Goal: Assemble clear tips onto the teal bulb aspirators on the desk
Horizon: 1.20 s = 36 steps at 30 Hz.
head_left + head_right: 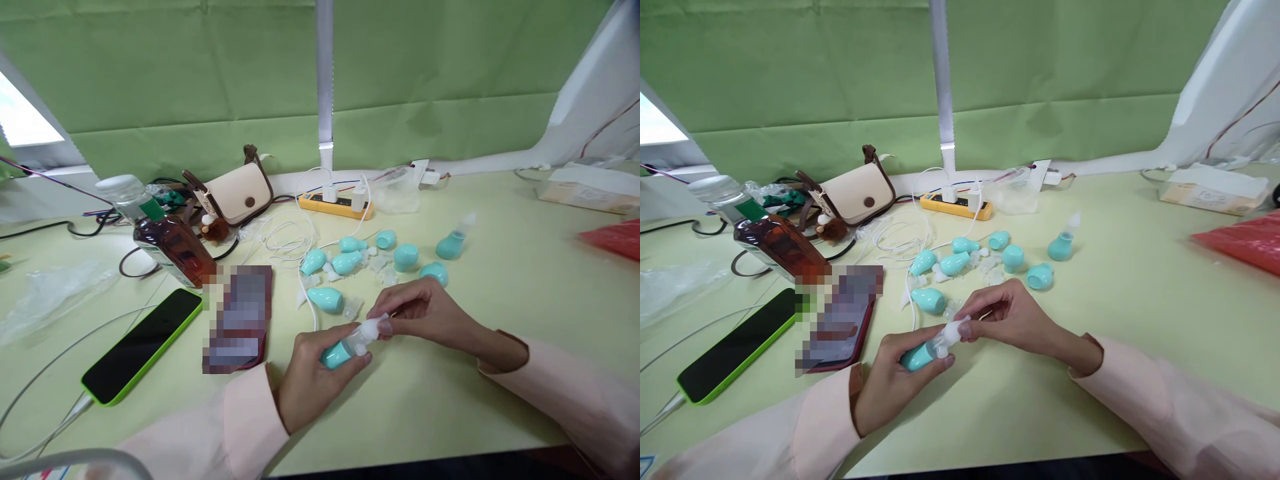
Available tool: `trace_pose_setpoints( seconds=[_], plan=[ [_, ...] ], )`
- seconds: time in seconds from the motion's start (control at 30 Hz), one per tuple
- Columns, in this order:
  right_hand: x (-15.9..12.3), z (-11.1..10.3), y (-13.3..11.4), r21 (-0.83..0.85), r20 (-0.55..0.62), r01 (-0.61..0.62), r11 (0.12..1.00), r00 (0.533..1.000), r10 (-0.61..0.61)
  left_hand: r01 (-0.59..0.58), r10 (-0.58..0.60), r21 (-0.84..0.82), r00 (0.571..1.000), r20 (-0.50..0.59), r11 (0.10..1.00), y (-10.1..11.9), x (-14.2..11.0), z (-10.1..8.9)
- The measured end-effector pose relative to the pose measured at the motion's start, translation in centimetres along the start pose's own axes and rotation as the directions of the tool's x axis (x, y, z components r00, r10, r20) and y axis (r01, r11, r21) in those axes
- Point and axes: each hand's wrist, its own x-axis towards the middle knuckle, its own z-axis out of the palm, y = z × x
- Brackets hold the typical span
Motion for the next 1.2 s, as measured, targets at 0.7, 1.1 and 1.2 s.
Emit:
trace_pose_setpoints(
  seconds=[0.7,1.1,1.2],
  plan=[
    [-0.2,-0.8,-1.0,-0.537,0.256,0.404,0.74,0.914,-0.314,-0.117,0.093,0.192,0.987,0.132,0.974,-0.1,0.0,-0.2],
    [-1.3,-0.6,-1.0,-0.674,0.381,0.549,0.493,0.831,-0.404,-0.096,0.076,0.085,0.975,0.21,0.992,-0.2,0.5,-0.4],
    [-1.2,-0.4,-0.9,-0.677,0.364,0.532,0.508,0.842,-0.397,-0.101,0.084,0.074,0.975,0.205,0.992,-0.3,0.7,-0.5]
  ],
)
